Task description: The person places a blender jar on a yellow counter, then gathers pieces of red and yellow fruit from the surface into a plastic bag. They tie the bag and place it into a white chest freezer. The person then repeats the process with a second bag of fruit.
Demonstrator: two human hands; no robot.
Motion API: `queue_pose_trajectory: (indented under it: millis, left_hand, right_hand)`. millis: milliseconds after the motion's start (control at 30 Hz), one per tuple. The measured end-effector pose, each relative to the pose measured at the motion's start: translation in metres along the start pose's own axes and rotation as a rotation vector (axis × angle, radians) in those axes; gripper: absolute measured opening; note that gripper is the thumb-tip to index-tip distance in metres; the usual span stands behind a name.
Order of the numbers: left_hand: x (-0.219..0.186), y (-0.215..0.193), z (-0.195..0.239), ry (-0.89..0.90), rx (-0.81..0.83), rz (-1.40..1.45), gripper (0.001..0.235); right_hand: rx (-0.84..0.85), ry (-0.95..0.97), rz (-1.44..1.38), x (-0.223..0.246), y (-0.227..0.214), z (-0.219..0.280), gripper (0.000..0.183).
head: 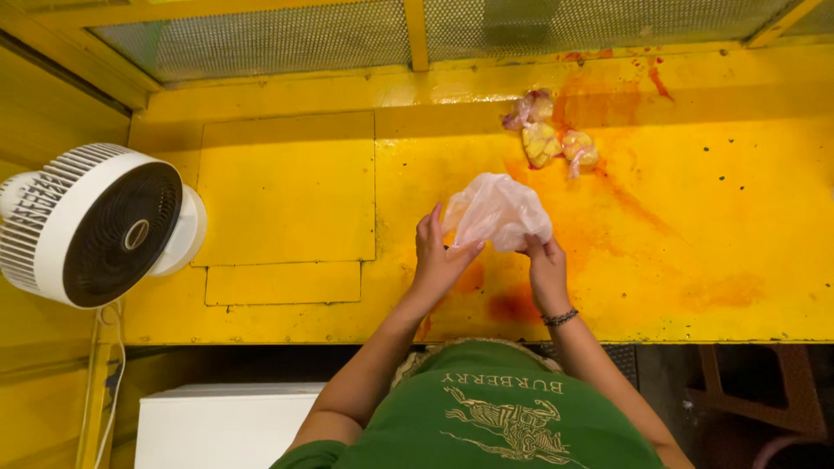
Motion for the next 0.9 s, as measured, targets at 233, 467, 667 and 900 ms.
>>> queue_pose_trajectory:
  millis: [233,467,667,900]
  left_hand:
    - [0.052,0.047,0.009,-0.224,0.190,0.302,0.034]
    - [0.081,0.028,-0.011,-0.482,0.094,0.906,0.022]
    - [0.081,0.017,-0.010,-0.477,0.030,1.051,0.028]
    - [0.029,0.040,0.009,-0.381,0.244,0.834,0.061]
  right_hand:
    - [-0.041,0.064,-0.106,0.016,-0.004,0.004,0.037]
    - [-0.099,0.121,-0.162,0.021,-0.025,-0.006,0.035]
    - [-0.105,0.206,0.117,0.002,-0.044,-0.004,0.038]
    - [0.177,0.113,0.161,0.016,0.009,0.015,0.081]
Point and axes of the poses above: each hand's wrist, its own z-axis away from the middle knuckle, its own y-axis out of the palm, x = y × z, the point moved 7 cm from there along -z, towards the middle knuckle, and after that the axes turned 12 degrees about -z, right-handed, at the moved point
